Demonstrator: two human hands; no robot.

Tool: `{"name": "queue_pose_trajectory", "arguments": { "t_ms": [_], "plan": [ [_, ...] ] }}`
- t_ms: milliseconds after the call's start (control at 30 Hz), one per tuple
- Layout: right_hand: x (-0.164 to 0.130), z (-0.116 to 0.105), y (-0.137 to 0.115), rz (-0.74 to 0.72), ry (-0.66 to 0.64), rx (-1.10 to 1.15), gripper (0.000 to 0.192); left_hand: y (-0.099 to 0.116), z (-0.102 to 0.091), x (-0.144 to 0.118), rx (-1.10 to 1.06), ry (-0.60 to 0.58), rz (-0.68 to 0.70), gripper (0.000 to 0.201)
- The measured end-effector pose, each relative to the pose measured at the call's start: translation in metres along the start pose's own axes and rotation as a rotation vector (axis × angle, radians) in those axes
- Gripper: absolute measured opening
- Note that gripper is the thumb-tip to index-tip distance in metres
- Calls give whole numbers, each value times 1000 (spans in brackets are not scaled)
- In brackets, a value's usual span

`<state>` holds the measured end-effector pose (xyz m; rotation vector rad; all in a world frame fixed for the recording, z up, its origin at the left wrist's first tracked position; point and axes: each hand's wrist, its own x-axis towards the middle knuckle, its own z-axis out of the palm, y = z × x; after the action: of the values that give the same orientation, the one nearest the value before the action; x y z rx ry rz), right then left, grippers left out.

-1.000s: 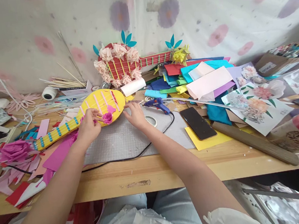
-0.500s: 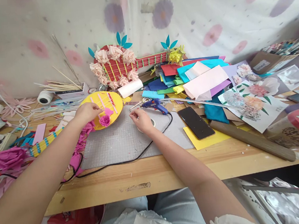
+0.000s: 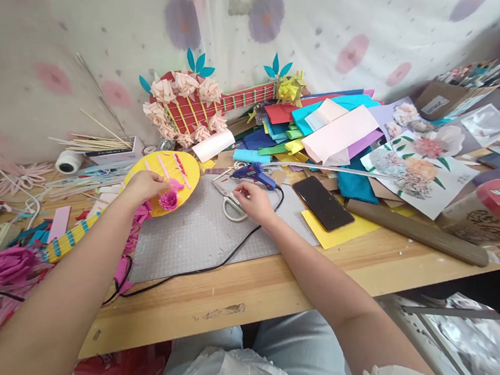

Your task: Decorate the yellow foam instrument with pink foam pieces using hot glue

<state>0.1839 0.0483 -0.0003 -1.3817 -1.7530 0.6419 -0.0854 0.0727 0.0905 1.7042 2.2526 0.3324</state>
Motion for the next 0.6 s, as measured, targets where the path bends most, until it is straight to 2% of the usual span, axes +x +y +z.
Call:
{"name": "queue_pose_trajectory", "arguments": {
  "t_ms": [133, 400, 500, 600],
  "plan": [
    [1, -11, 4, 23, 2, 14, 20, -6, -1, -2, -159, 43, -11, 17],
    [1, -34, 16, 81, -23, 1, 22, -14, 8, 4, -451, 103, -21, 13],
    [5, -42, 23, 130, 49, -74, 25, -10, 6, 1, -592, 139, -18, 18],
    [15, -44, 33, 82, 186, -192, 34, 4, 5, -13, -832, 131, 50, 24]
  ]
}}
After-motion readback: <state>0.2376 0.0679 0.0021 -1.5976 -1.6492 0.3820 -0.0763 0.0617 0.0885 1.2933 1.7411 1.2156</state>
